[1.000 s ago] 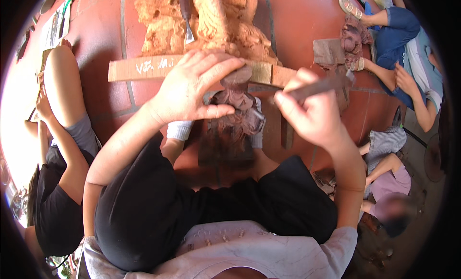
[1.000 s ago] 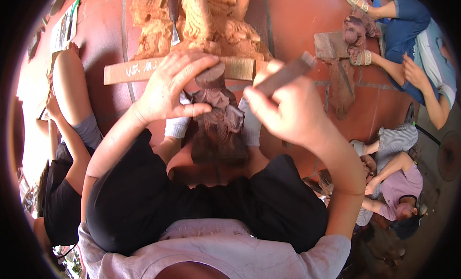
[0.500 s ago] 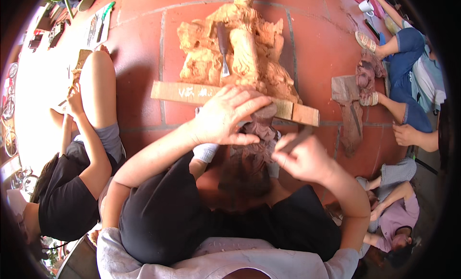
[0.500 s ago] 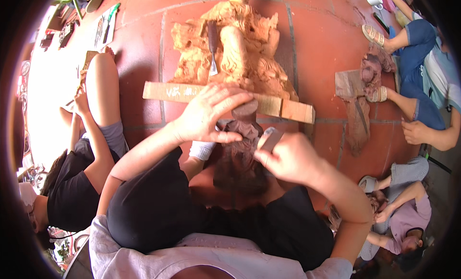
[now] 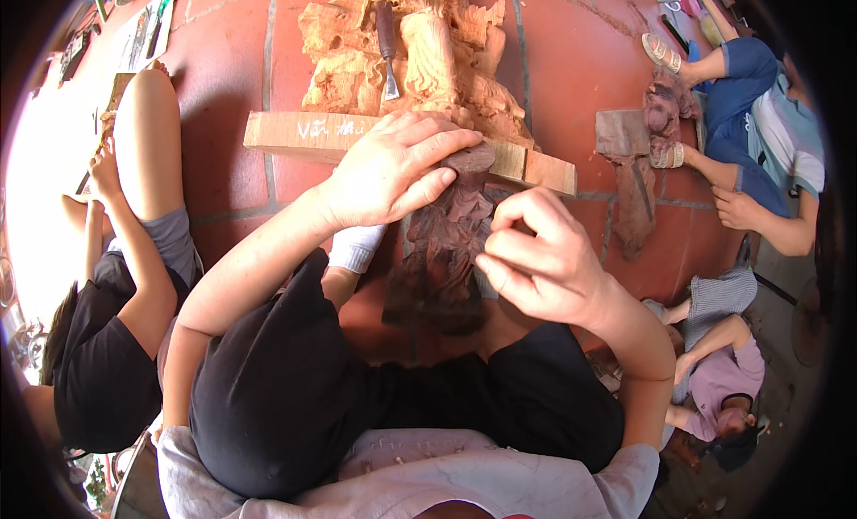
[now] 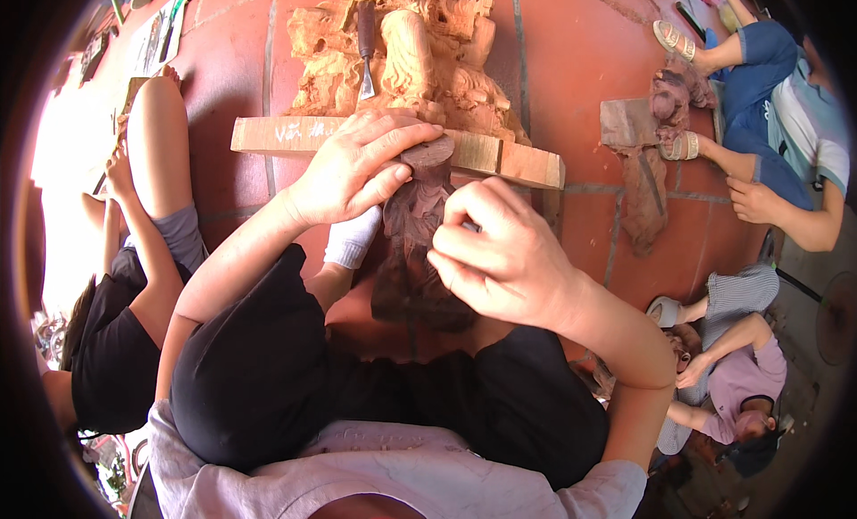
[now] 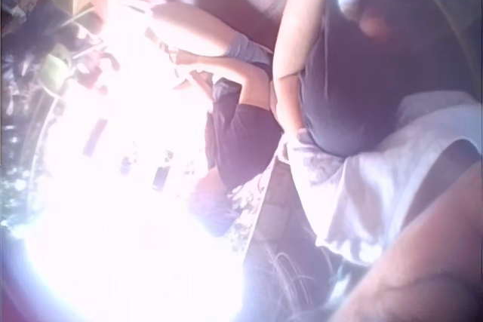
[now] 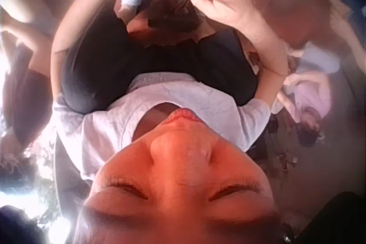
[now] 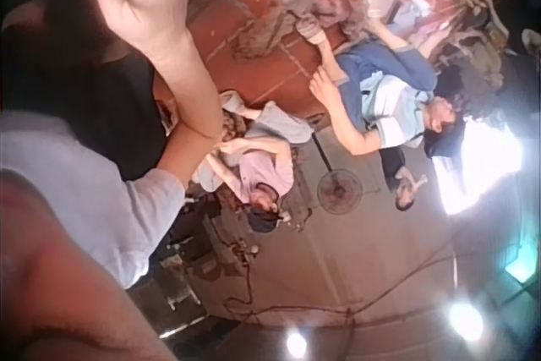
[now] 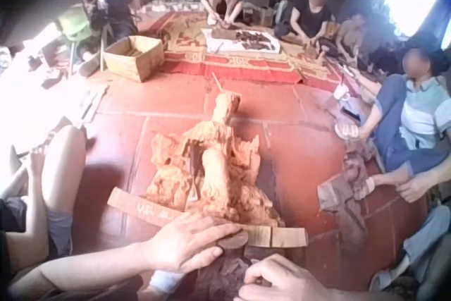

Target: The person carves a wooden figurine using a small carving knife while seated on the floor. They hold the object with one hand and carefully remove wood shavings with the other, occasionally rotating the piece to access different areas.

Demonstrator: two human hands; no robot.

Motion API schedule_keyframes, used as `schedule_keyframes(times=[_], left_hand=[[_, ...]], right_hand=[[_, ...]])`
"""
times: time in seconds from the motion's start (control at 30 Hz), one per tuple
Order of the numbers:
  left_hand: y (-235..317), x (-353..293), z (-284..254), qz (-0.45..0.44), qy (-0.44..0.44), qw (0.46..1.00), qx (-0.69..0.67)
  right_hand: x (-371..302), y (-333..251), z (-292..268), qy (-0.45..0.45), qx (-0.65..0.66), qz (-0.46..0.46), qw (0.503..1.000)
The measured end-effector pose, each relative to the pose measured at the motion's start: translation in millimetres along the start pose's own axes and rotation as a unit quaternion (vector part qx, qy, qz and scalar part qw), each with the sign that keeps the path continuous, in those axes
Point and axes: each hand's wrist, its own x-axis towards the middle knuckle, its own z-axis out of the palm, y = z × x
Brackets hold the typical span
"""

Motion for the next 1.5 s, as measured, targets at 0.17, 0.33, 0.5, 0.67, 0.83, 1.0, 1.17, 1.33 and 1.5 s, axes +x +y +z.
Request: schedule_keyframes(times=[0.17, 0.33, 0.5, 0.67, 0.83, 1.0, 1.17, 1.33, 1.5], left_hand=[[1, 0, 0, 0.000, 0.000, 1.000, -0.005], [-1, 0, -1, 0.001, -0.002, 1.000, 0.005], [-2, 0, 0, 0.010, 0.004, 1.000, -0.001], [-2, -2, 0, 0.008, 0.004, 1.000, 0.010], [-2, -1, -1, 0.019, 0.008, 1.000, 0.006], [-2, -4, 0, 0.007, 0.001, 1.000, 0.004], [-1, -1, 0, 0.013, 0.002, 1.000, 0.012], [-1, -2, 0, 0.010, 0.002, 1.000, 0.017], [1, 0, -2, 0.012, -0.005, 1.000, 0.015]], right_hand=[[-1, 7, 10, -0.084, -0.016, 0.049, 0.995], [-1, 7, 8, -0.053, 0.005, 0.072, 0.996], [-2, 9, 5, -0.122, 0.004, 0.066, 0.990], [12, 2, -20, -0.090, 0.002, 0.069, 0.993], [6, 19, -11, -0.115, 0.027, 0.043, 0.992], [5, 10, -20, -0.084, 0.017, 0.041, 0.995], [-3, 22, -5, -0.109, 0.013, 0.027, 0.994], [1, 11, -20, -0.075, 0.013, 0.026, 0.997], [-7, 18, -8, -0.076, 0.009, 0.049, 0.996]])
